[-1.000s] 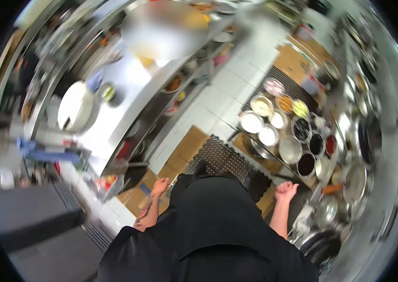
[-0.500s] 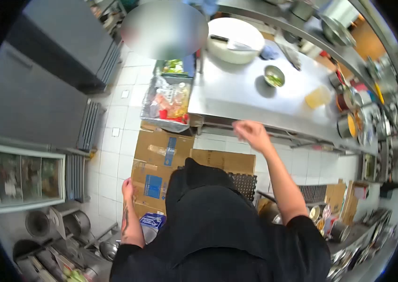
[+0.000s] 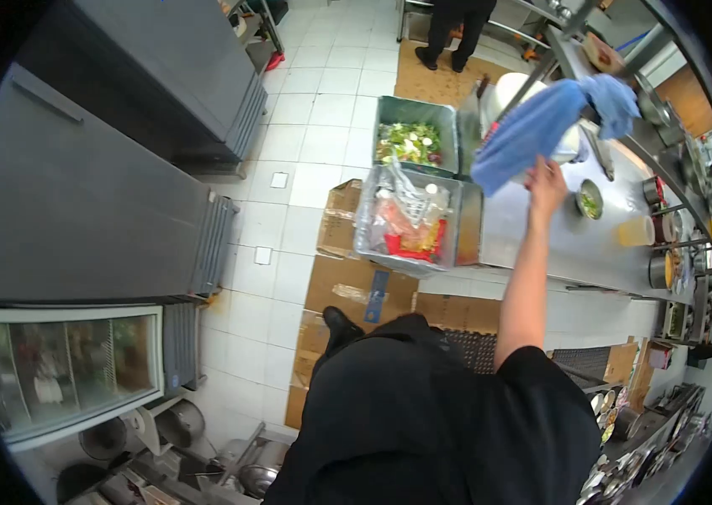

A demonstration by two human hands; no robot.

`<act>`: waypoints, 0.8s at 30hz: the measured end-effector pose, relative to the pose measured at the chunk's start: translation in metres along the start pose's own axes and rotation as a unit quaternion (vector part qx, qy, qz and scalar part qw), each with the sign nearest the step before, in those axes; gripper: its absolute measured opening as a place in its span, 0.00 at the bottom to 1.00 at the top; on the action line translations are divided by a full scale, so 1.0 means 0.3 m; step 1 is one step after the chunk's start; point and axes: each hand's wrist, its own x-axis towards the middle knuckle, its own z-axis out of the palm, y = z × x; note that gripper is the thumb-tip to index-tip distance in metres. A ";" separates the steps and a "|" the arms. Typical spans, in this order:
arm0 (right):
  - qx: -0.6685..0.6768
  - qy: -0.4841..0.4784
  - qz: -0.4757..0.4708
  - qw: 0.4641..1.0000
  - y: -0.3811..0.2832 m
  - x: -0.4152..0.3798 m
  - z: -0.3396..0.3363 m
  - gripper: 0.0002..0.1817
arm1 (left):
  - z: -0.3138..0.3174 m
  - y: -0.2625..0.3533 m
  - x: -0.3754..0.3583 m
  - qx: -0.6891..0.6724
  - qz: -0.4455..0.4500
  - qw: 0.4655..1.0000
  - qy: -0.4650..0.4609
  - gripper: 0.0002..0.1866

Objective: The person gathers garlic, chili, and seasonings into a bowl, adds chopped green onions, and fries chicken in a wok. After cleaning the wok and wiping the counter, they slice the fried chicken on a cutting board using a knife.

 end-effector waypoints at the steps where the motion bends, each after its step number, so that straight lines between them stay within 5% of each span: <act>1: -0.001 0.028 -0.009 1.000 0.004 -0.016 -0.028 0.14 | -0.133 0.028 0.043 0.027 0.009 1.000 0.002 0.17; 5: 0.015 0.125 -0.037 0.991 0.050 0.057 -0.081 0.13 | -0.832 0.158 0.286 0.169 0.076 0.983 0.015 0.16; 6: 0.060 0.148 -0.029 0.987 0.058 0.091 -0.053 0.14 | -0.991 0.280 0.280 -0.043 -0.040 0.992 0.108 0.13; 10: 0.162 0.271 -0.055 0.947 -0.006 0.198 0.222 0.24 | -1.488 0.676 0.406 -0.198 -0.007 0.945 0.261 0.08; 13: -0.007 0.447 -0.110 0.888 0.030 0.237 0.304 0.29 | -1.537 1.037 0.439 -0.292 0.060 0.875 0.381 0.08; 16: 0.015 0.484 -0.065 0.872 -0.036 0.207 0.349 0.28 | -1.543 1.102 0.569 0.037 0.100 0.975 0.196 0.12; 17: -0.078 0.499 -0.030 0.863 -0.008 0.216 0.308 0.27 | -1.515 1.113 0.602 0.202 0.133 0.957 0.161 0.14; 18: -0.169 0.511 0.006 0.843 0.009 0.228 0.293 0.25 | -1.542 0.713 0.935 0.361 0.320 0.870 0.101 0.18; 19: -0.174 0.524 0.010 0.834 0.008 0.236 0.299 0.25 | -1.502 0.723 0.950 0.261 0.175 0.948 0.057 0.17; 20: -0.093 0.520 -0.021 0.849 -0.002 0.235 0.303 0.22 | -1.480 0.828 0.965 0.209 0.104 0.972 0.039 0.17; 24: 0.079 0.576 -0.095 0.808 0.058 0.241 0.229 0.16 | -1.588 1.360 1.157 0.195 0.057 0.979 -0.012 0.16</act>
